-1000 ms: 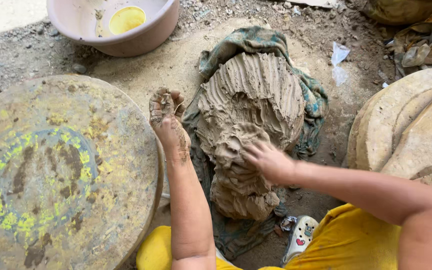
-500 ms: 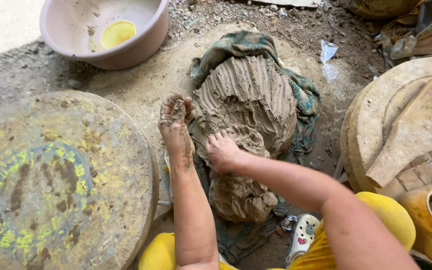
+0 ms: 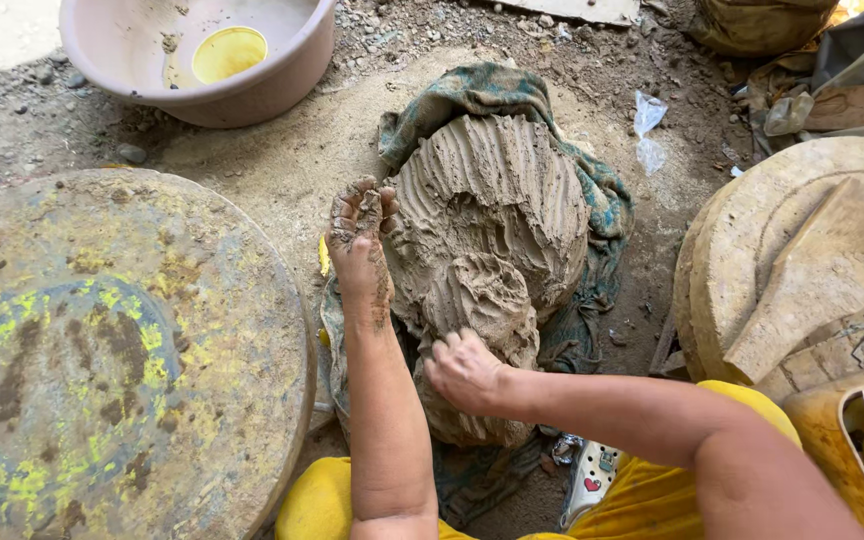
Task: The person kneads a large mass of clay on the floor by repeatedly pulling small chunks away, folding them, and pressing them back into the main pile by hand.
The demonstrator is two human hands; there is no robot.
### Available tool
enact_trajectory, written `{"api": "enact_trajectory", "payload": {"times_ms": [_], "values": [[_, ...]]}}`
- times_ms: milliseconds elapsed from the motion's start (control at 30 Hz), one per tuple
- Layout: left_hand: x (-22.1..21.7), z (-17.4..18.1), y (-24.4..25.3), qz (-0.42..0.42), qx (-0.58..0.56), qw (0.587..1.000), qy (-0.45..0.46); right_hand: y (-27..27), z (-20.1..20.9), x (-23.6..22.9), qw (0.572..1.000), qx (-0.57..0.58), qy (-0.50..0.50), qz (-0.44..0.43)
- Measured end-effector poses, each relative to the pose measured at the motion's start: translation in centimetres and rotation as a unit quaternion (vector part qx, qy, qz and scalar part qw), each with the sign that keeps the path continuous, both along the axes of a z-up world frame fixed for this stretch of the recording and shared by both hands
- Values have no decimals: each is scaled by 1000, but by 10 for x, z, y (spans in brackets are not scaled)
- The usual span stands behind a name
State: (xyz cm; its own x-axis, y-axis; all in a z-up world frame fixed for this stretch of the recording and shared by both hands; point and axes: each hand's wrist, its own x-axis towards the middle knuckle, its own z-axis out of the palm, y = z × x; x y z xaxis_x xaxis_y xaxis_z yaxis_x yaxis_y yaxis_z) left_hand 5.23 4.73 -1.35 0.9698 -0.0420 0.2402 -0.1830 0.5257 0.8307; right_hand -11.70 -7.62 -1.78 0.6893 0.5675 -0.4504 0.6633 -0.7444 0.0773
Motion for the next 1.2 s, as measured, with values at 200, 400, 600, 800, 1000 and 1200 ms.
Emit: {"api": "enact_trajectory", "payload": {"times_ms": [200,400,600,800,1000,1200], "values": [[3,-10,8,-14,-41,999,15,-26,86,28,953,191,110,-206],[12,-17,28,34,91,994,45,-80,181,120,755,605,-222,-122],[11,-3,23,30,36,997,65,-83,149,92,707,609,-349,-87],[-6,11,-3,-31,217,974,50,-80,56,31,954,123,187,-200],[-57,30,-93,-171,750,639,34,-177,22,116,724,483,166,-464],[-80,17,-118,-194,834,516,18,-264,-54,190,773,347,-94,-524]]}}
